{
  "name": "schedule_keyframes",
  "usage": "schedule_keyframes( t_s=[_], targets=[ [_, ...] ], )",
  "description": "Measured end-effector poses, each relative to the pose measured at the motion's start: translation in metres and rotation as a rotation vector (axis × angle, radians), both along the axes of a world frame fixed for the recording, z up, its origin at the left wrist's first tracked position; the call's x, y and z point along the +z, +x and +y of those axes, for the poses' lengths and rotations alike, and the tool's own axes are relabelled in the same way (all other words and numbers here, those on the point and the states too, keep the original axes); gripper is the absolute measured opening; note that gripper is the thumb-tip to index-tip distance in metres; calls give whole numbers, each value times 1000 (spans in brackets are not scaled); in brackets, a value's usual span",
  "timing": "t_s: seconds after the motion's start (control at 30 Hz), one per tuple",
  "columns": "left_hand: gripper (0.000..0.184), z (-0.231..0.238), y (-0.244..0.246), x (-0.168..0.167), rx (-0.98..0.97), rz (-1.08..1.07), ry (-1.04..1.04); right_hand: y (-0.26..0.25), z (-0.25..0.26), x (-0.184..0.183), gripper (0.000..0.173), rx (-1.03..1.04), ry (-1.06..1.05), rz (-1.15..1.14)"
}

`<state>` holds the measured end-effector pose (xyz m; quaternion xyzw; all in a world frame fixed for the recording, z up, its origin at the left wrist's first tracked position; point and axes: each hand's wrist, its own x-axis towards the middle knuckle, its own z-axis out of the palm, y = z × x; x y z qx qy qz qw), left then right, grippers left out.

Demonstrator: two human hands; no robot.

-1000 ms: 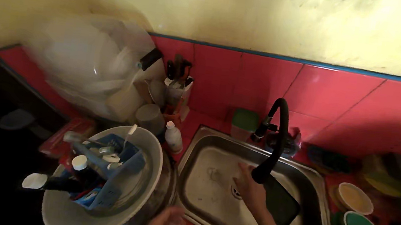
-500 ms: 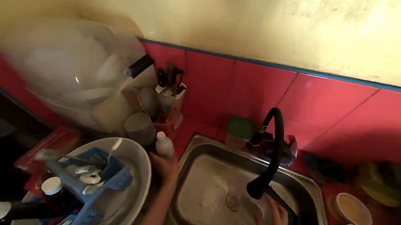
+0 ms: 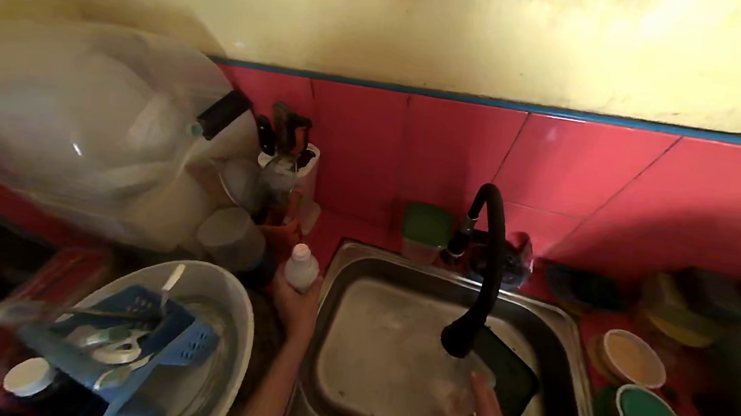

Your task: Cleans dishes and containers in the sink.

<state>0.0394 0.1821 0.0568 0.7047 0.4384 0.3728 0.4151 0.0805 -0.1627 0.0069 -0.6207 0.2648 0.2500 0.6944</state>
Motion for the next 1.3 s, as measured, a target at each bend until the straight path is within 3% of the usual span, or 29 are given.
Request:
schedule_keyframes(
  t_s=[0.2, 0.4, 0.5, 0.83, 1.3],
  targets=[
    [76, -31, -22, 17, -350, 249, 295, 0, -4, 2, 69, 27, 4, 16],
    [79, -40, -42, 29, -569, 403, 729, -3, 6, 3, 66, 36, 38, 48],
    [80, -44, -46, 39, -643, 455, 826, -7, 13, 4, 67, 74, 51, 40],
    [65, -52, -50, 60, -707, 524, 1070, -28, 44, 16, 71, 239, 61, 32],
    [51, -58, -44, 104, -674, 585, 1300, -39, 72, 25, 77, 261, 124, 18]
  ],
)
